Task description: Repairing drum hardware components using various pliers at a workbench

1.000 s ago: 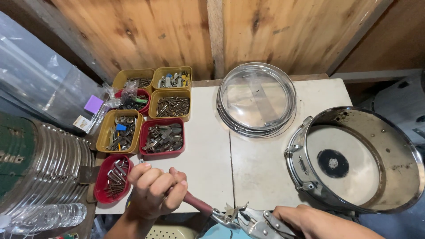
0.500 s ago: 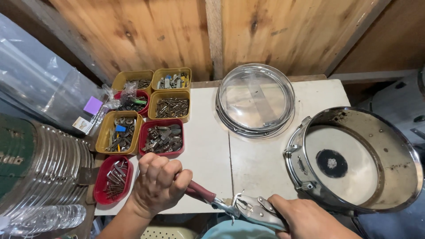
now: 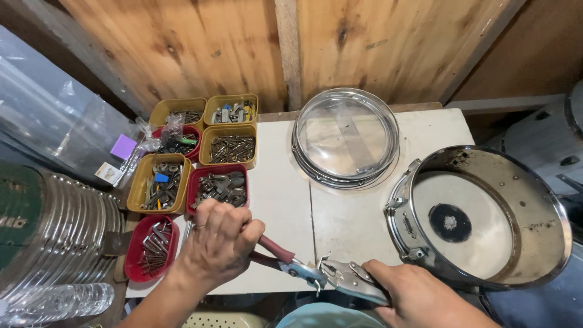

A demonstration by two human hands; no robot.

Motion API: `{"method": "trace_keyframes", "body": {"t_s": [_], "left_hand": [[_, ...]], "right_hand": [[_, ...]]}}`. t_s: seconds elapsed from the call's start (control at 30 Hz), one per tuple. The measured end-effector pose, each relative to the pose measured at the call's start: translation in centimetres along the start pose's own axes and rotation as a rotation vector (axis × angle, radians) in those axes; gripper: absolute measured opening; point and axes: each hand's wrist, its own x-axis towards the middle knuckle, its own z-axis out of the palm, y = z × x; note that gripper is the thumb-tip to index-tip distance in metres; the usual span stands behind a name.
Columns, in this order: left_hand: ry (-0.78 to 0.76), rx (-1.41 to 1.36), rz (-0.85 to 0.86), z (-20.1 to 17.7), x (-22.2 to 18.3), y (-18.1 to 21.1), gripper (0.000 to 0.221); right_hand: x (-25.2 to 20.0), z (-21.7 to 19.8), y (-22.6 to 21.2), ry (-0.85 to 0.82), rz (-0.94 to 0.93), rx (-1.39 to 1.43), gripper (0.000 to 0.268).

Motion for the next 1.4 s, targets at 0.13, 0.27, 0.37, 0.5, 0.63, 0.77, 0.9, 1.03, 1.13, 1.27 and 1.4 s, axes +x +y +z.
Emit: {"method": "trace_keyframes", "body": {"t_s": [0.13,0.27,0.37,0.5,0.63,0.77,0.9,1.03,1.13,1.27,1.4], "left_hand": [[-0.137,-0.115,-0.065,1.3,-1.5,1.3,0.086],[-0.107,-0.101,-0.102,1.4,-1.7,2.7,0.085],[-0.145,-0.092,-0.127,1.3,-1.9,3.2,0.107],[-0.203,-0.047,-0.157,0.5,-1.5,3.7,0.119],[-0.238,-0.026,-0.206,0.3,-1.8,4.3,0.116],[-0.083,-0.01,-0.23,1.7,-3.6,4.8,0.101],[-0.001,0.066,-0.177,1.7,-3.8,4.5,0.08],[-0.205,0.103,-0.25,2.1,-4.2,4.7,0.1],[-0.277,0.134,-0.238,2.9,-4.5,4.6,0.094],[-0.28,0.069,-0.322,3.9,-5.0,5.2,0.088],[-0.333,0.029,-0.399,4.6,-5.6,6.3,0.085]], "right_hand": [[-0.7,-4.1,-3.6,-0.108,0.085,0.252,0.031],[-0.7,-3.1,-2.5,-0.111,0.043,0.248,0.027],[-0.8,-3.8,-3.2,-0.127,0.18,0.302,0.016],[-0.8,-3.5,-2.2,-0.087,0.251,0.24,0.008],[-0.6,-2.7,-1.7,0.006,0.231,0.146,0.012],[-0.2,-3.0,-2.3,-0.053,0.248,0.199,0.011],[0.1,-4.1,-3.2,-0.177,0.326,0.244,0.006],[0.9,-3.3,-2.4,-0.088,0.396,0.014,0.026],[1.7,-2.7,-1.4,-0.082,0.376,-0.04,0.038],[2.4,-1.6,-1.9,-0.103,0.467,-0.14,0.038],[2.9,1.4,0.7,0.164,0.354,-0.323,0.036]]}}
